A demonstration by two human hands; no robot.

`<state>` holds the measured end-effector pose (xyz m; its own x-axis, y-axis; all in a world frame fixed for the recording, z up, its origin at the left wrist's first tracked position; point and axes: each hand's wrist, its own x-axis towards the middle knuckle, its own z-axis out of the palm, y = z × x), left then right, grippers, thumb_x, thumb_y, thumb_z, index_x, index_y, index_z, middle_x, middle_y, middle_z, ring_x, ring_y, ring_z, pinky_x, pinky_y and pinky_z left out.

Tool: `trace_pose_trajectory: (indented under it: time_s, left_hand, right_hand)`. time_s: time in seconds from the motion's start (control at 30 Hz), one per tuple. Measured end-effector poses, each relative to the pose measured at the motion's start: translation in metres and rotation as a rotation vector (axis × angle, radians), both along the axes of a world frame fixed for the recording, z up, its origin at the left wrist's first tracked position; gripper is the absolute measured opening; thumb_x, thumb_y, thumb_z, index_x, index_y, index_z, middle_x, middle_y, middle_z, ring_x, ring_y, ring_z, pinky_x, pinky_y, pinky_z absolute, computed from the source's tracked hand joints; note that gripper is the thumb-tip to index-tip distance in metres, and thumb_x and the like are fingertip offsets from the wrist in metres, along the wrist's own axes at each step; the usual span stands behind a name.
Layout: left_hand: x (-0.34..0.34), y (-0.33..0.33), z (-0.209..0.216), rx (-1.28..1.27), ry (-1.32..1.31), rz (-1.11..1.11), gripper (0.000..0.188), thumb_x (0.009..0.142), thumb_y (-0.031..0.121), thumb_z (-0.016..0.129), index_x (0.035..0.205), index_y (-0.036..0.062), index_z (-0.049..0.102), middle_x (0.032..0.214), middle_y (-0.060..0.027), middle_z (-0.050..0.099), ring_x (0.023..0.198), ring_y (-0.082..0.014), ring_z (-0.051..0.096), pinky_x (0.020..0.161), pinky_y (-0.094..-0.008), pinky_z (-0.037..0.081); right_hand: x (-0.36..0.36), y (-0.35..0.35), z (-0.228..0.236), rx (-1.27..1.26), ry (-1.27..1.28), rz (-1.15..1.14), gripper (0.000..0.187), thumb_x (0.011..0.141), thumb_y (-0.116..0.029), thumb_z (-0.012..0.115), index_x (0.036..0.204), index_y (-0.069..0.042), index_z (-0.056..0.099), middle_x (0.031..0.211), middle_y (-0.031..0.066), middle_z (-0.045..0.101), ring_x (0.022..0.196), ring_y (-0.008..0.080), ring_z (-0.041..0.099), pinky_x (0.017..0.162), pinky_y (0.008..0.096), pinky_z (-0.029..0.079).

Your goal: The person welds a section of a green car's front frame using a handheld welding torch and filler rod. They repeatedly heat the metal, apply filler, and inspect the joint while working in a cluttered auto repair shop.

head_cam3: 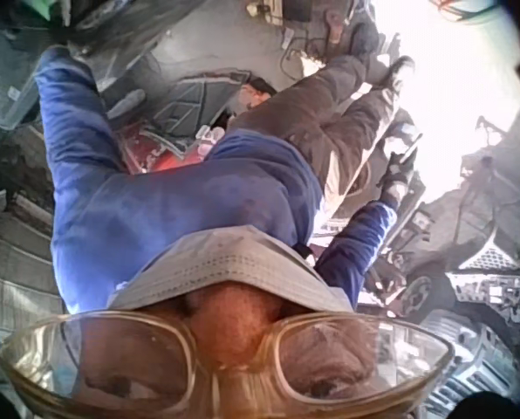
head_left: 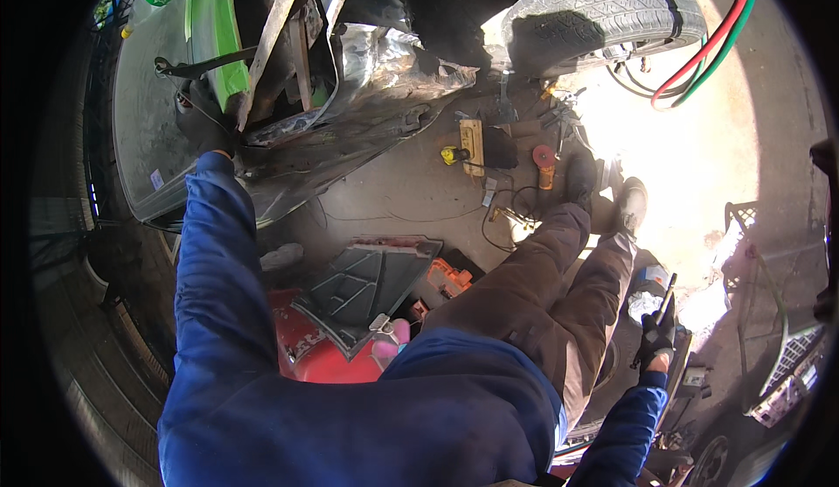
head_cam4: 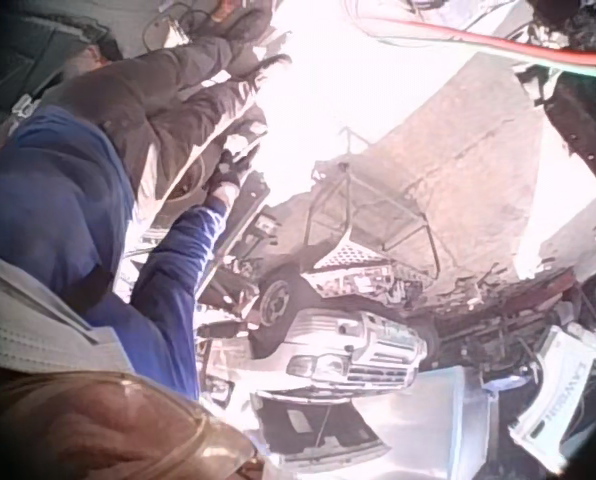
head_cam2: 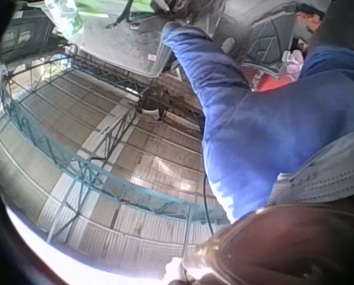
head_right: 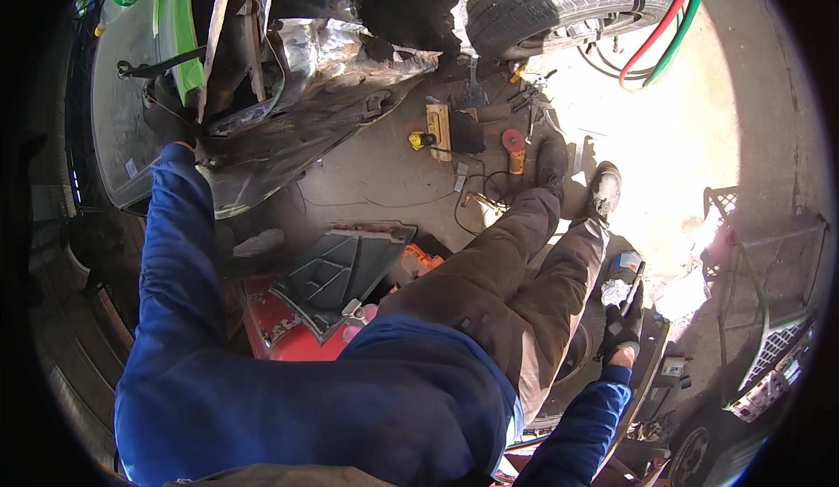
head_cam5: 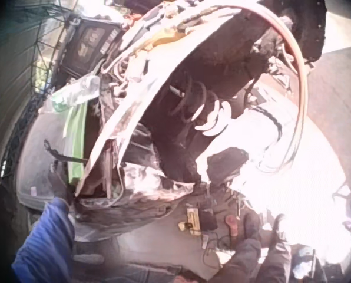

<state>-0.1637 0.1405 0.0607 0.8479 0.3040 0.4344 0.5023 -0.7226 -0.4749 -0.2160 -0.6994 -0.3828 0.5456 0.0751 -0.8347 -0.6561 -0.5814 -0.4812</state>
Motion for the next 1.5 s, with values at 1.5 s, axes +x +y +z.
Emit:
trace_pose_trajectory:
  time_s: [1.5]
  left_hand:
    - [0.018,-0.008,-0.020,-0.634,-0.710,-0.091,0.025,0.104,0.011,0.061,0.124,0.0035,0.074,0.117,-0.0112,0.078,0.107,-0.0204,0.072,0.099,-0.0351,0.054]
  right_hand:
    - [0.108,0.154,0.133,0.123,-0.153,0.346,0.084,0.093,-0.007,0.065,0.170,-0.010,0.033,0.134,0.0147,0.060,0.113,0.0247,0.061,0.096,0.0354,0.055]
